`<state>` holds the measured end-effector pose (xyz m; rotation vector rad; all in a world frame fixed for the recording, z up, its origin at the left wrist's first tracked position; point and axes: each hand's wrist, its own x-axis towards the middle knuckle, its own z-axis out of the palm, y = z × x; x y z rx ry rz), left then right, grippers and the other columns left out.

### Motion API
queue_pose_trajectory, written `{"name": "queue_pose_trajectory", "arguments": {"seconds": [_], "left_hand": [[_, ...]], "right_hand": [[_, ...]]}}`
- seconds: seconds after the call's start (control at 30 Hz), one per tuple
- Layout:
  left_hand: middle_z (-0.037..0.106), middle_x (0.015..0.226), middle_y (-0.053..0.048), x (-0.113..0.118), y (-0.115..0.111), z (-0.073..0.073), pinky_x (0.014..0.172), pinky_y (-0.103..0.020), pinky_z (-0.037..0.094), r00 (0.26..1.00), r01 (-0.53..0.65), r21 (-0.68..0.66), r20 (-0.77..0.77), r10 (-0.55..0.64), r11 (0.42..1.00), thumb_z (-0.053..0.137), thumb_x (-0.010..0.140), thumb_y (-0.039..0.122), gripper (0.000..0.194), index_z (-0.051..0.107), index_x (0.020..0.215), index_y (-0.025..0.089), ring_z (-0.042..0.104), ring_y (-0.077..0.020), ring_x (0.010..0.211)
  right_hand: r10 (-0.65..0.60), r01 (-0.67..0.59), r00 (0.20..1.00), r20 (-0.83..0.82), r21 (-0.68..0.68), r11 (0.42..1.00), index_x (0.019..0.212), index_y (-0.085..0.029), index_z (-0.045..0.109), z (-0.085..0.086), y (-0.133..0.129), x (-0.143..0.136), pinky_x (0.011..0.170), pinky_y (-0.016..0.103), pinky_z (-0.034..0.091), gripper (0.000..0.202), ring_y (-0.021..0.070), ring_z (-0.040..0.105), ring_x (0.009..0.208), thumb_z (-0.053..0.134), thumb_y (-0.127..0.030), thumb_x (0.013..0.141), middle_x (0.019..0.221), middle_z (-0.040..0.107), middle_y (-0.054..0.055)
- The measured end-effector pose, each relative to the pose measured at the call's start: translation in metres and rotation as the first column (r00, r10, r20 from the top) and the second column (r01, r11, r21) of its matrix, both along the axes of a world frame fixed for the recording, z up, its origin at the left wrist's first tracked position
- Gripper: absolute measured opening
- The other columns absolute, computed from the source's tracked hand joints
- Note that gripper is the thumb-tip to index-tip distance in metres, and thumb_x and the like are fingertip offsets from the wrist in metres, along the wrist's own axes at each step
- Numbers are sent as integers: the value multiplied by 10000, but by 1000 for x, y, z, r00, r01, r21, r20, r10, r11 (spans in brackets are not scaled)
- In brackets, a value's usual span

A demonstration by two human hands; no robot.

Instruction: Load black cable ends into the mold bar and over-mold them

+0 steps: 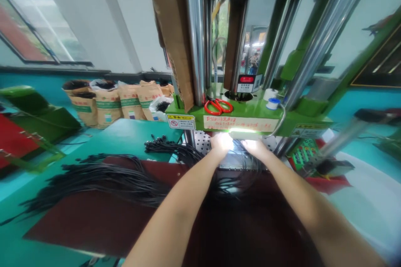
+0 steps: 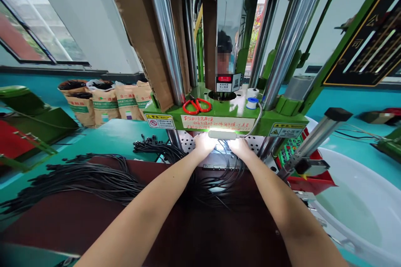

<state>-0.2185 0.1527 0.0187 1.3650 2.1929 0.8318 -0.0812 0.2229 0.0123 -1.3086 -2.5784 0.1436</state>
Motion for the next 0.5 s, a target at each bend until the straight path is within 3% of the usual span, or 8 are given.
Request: {"name": "queue_pose_trajectory", "arguments": {"seconds": [0.07,0.17,0.3,0.5], "left_hand": [[617,991,-166,7,1,-1,872,-424,372,995,5,35,-101,-1,999,491,787,348,314,631,983,145,518,-323,1056],[625,939,-179,8,2,-5,852,-414,391,984,18,39,-179,-11,999,504,767,259,286,641,967,107,543,-320,1004],[626,923,-184,3,2,-12,860,-385,400,974,43,46,-224,-31,998,408,783,129,286,651,928,83,545,-298,984],[604,930,-179,2,-1,-20,861,-368,408,971,32,75,-240,-13,997,395,807,148,306,624,999,86,537,-288,988]], "right_hand": [[13,-13,1000,23,4,1000,1041,-180,647,4,-4,-3,871,356,406,296,251,582,969,472,-227,807,937,681,100],[21,-21,998,55,9,1000,1040,-176,646,4,-8,-6,884,349,400,298,242,591,953,459,-203,810,949,680,100],[9,-11,996,89,17,1000,1013,-145,649,-2,-9,-10,876,352,408,301,249,594,954,425,-179,814,974,672,123],[26,-29,995,96,25,999,1004,-138,649,-10,-4,-16,859,340,418,321,234,613,909,380,-144,829,912,682,120]]}}
